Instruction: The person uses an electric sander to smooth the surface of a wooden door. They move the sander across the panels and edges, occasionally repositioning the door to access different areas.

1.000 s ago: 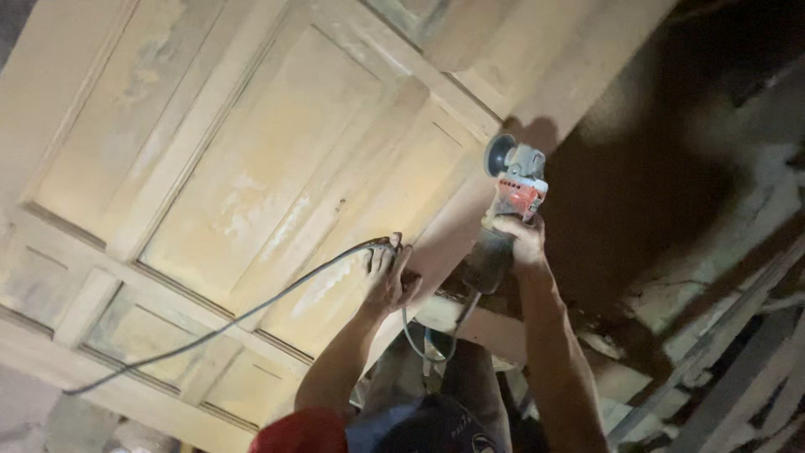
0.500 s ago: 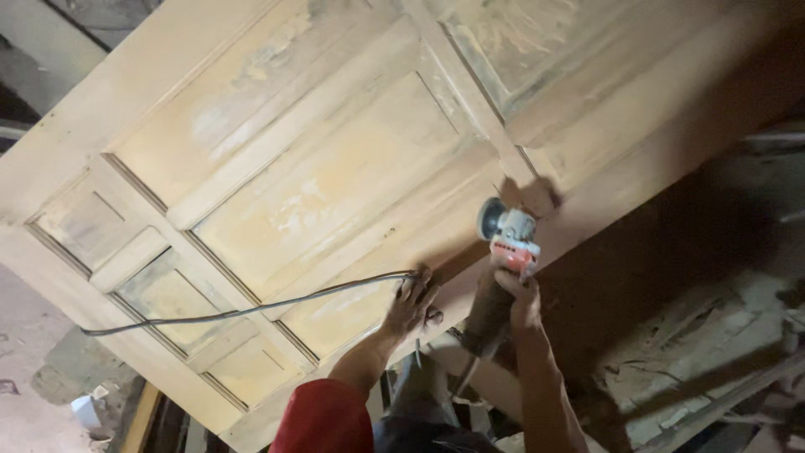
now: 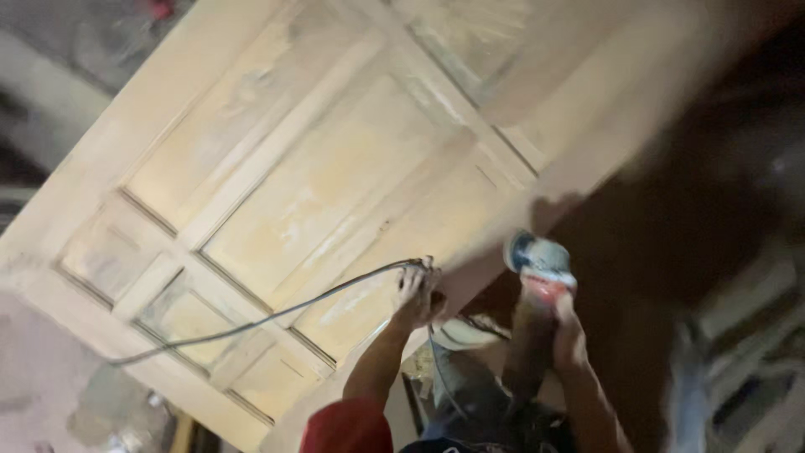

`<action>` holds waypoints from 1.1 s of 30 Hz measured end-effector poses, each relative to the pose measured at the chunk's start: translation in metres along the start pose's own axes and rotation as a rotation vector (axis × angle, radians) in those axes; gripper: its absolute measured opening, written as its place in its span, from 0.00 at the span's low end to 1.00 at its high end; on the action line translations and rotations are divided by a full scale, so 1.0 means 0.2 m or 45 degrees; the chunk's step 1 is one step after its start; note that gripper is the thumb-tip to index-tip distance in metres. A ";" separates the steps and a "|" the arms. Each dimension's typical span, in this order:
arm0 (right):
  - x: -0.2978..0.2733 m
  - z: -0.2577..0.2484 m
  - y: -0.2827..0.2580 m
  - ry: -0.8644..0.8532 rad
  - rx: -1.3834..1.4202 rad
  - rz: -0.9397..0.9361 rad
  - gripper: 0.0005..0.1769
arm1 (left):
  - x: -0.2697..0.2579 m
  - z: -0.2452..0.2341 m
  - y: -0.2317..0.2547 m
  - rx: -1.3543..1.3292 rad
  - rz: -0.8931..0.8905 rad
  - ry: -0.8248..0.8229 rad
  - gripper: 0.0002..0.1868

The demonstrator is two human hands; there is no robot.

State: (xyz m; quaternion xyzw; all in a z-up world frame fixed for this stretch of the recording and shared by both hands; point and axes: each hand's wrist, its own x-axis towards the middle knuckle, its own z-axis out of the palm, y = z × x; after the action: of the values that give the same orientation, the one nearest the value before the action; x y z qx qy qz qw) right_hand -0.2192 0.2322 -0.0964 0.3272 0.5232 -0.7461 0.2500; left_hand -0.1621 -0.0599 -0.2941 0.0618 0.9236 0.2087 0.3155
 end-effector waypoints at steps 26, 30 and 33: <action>0.67 -0.87 -0.75 -0.336 -0.031 -0.070 0.39 | 0.52 -0.28 2.15 -1.572 -0.184 0.519 0.51; 0.70 -0.82 -0.71 -0.362 0.025 0.042 0.37 | 0.50 -0.17 2.14 -1.564 -0.228 0.594 0.50; 0.72 -0.80 -0.59 -0.224 -0.143 0.053 0.32 | 0.42 -0.15 2.07 -1.608 -0.343 0.447 0.50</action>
State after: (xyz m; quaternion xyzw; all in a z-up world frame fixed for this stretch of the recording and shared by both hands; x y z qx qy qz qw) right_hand -0.3635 0.4184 -0.1698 0.2567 0.5334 -0.7361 0.3283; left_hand -0.2542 0.3250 -0.1446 -0.2856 0.6614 0.6750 0.1593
